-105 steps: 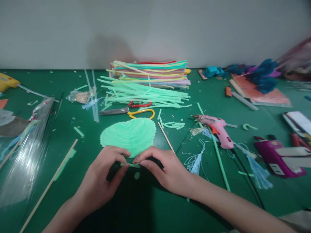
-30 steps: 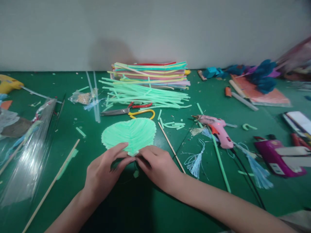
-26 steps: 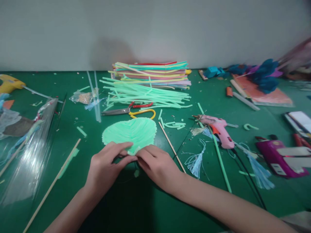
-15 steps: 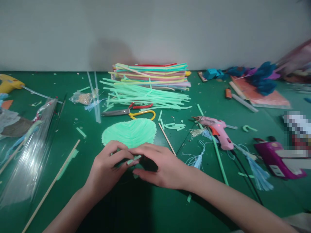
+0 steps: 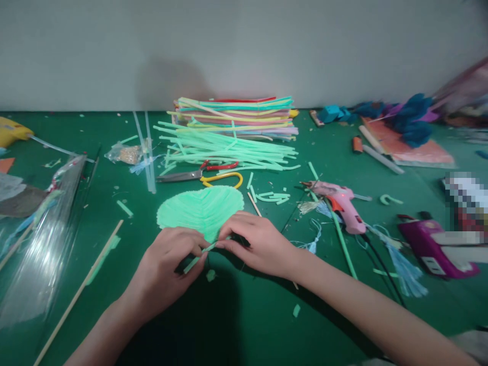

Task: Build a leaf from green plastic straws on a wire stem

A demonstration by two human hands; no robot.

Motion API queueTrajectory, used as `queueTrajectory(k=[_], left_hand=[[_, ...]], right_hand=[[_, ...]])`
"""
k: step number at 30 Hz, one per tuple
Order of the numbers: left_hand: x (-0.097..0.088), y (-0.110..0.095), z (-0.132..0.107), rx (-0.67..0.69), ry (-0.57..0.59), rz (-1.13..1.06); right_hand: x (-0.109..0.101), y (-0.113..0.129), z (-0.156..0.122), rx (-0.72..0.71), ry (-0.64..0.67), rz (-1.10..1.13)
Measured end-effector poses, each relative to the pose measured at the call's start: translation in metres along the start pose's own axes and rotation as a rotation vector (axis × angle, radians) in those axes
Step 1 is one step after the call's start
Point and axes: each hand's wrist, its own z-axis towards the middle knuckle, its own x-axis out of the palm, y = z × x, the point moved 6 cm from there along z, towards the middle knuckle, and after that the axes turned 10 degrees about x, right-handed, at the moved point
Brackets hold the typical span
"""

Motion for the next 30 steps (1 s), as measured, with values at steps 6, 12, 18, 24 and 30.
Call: queueTrajectory(k=[6, 12, 18, 24, 30], left_hand=[[0.000, 0.000, 0.004, -0.012, -0.012, -0.005], [0.000, 0.003, 0.004, -0.022, -0.038, 0.030], [-0.001, 0.001, 0.002, -0.016, -0.016, 0.039], [-0.007, 0.007, -0.005, -0.067, -0.017, -0.040], [-0.005, 0.009, -0.011, -0.106, 0.045, 0.002]], right_hand=[[0.003, 0.002, -0.003, -0.051, 0.008, -0.274], [0.020, 0.036, -0.011, -0.074, -0.159, -0.764], [0.027, 0.051, -0.009, -0.143, -0.213, -0.754], [0.018, 0.020, -0.005, -0.150, -0.144, -0.432], [0.017, 0.009, -0.005, -0.045, -0.094, -0.231]])
